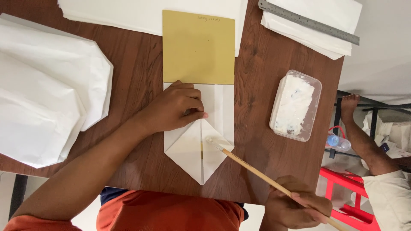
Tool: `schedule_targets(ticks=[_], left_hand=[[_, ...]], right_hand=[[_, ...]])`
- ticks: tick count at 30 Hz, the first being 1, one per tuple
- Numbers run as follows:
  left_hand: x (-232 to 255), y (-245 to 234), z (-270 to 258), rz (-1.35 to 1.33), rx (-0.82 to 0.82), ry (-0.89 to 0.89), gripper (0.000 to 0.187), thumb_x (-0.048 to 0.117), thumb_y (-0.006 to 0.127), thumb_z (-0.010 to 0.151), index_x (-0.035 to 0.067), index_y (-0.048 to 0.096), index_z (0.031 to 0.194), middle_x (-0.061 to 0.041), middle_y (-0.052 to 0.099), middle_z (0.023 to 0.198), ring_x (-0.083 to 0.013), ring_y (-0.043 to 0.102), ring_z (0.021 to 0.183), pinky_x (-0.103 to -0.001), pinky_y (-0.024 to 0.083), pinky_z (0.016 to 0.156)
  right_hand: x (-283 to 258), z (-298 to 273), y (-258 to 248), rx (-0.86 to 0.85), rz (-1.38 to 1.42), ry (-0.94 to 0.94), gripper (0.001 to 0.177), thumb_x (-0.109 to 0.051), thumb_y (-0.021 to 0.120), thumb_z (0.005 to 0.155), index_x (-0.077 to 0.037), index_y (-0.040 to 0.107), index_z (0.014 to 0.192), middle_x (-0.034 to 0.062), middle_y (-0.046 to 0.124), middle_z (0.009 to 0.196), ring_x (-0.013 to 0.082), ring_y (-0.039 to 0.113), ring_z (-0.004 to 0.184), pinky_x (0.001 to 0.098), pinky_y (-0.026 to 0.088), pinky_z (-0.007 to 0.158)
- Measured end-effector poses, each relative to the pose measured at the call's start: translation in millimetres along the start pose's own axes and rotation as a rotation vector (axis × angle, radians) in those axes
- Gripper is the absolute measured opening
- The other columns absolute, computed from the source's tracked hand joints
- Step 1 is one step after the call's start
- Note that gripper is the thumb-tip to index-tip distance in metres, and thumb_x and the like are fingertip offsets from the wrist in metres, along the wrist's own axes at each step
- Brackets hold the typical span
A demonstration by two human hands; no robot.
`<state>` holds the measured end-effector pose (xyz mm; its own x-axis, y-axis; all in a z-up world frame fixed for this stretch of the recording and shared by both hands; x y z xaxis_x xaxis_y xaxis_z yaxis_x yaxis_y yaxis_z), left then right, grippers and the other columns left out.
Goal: Applying glue to the edges of white sheets with a brush and folding them into a specific shape using a template.
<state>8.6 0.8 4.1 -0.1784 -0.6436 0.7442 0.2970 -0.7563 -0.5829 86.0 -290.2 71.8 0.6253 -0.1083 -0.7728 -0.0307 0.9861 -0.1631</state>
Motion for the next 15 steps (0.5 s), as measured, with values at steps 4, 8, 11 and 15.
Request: schedule_targets(ticks=[4, 8, 11, 15], left_hand=[[-0.4, 0.2, 1.4, -0.005, 0.004, 0.026, 0.027, 0.025, 0.072, 0.099, 0.015, 0.070, 0.075, 0.007, 0.052, 0.067, -0.0156, 0.050, 0.068, -0.034, 0.038, 0.078], [0.0, -0.2, 0.7, -0.004, 0.006, 0.013, 0.024, 0.024, 0.074, 0.098, 0.014, 0.071, 0.077, 0.006, 0.052, 0.070, -0.0161, 0.051, 0.070, -0.034, 0.039, 0.080], [-1.0, 1.5, 0.8, 0.018, 0.004, 0.027, 0.027, 0.026, 0.072, 0.099, 0.014, 0.070, 0.076, 0.005, 0.053, 0.070, -0.0166, 0.053, 0.070, -0.034, 0.039, 0.077], [0.0, 0.8, 0.7, -0.012, 0.005, 0.009, 0.026, 0.024, 0.073, 0.098, 0.013, 0.070, 0.075, 0.005, 0.052, 0.068, -0.0164, 0.052, 0.069, -0.035, 0.040, 0.077]], right_hand=[[54.1, -8.2, -31.2, -0.147, 0.276, -0.047, 0.043, -0.052, 0.045, 0.112, -0.011, 0.049, 0.098, 0.0091, 0.048, 0.062, 0.0273, 0.056, 0.045, 0.0342, 0.043, 0.034], [33.7, -8.0, -22.6, -0.063, 0.127, -0.157, 0.047, -0.042, 0.036, 0.115, -0.006, 0.047, 0.086, 0.0073, 0.040, 0.065, 0.0266, 0.049, 0.041, 0.0366, 0.038, 0.037], [0.8, -3.3, -8.8, 0.157, 0.015, 0.004, 0.050, -0.063, 0.039, 0.110, -0.015, 0.040, 0.095, 0.0075, 0.030, 0.052, 0.0214, 0.033, 0.038, 0.0333, 0.034, 0.041], [27.8, -5.0, -22.3, -0.202, 0.361, 0.048, 0.040, -0.051, 0.037, 0.113, -0.017, 0.046, 0.095, 0.0069, 0.043, 0.055, 0.0198, 0.042, 0.039, 0.0320, 0.040, 0.039]])
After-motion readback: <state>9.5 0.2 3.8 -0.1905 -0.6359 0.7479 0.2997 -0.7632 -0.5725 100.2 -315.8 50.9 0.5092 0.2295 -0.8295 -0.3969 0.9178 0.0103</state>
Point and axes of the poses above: each hand's wrist, its own z-axis towards the middle knuckle, its own y-axis out of the palm, x = y × z, the point moved 1 cm from there along z, towards the middle knuckle
